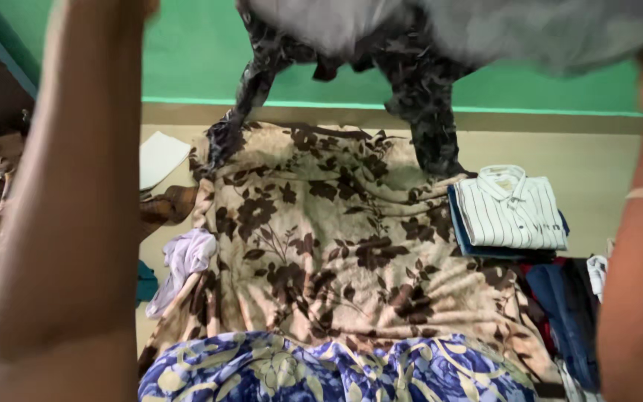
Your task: The person folds a striped shirt and a floral print shirt by hand on a blanket on the floor, smoothing the fabric and tucking in the sleeves before placing them in a stack.
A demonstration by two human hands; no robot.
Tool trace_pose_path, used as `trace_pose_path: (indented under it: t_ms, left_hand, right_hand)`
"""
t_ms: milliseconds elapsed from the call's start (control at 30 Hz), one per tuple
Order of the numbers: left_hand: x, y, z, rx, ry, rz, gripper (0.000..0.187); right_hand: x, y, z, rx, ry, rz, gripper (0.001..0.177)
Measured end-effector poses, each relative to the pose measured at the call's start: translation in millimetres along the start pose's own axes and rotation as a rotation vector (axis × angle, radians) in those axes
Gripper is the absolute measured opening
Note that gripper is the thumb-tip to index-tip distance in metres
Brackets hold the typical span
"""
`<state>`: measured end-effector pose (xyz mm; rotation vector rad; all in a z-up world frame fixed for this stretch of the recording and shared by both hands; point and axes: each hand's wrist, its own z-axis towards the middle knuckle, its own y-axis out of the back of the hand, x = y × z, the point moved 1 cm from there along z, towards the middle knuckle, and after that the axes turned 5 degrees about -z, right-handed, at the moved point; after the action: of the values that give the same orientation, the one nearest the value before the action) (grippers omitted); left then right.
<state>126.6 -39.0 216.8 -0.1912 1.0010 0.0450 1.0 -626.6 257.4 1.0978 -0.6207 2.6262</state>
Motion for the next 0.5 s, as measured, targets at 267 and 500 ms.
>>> trace_pose_path:
  t_ms: [267, 500]
  left_hand:
    - [84, 32, -144, -0.019, 0.109, -0.013, 0.034]
    - [274, 48, -278, -0.151, 0.125, 0.4, 0.035]
  right_hand:
    - [-188, 74, -185, -0.262, -0.383, -0.045, 0.022]
    - [-336, 114, -369, -0.381, -0.593, -0.387, 0.037]
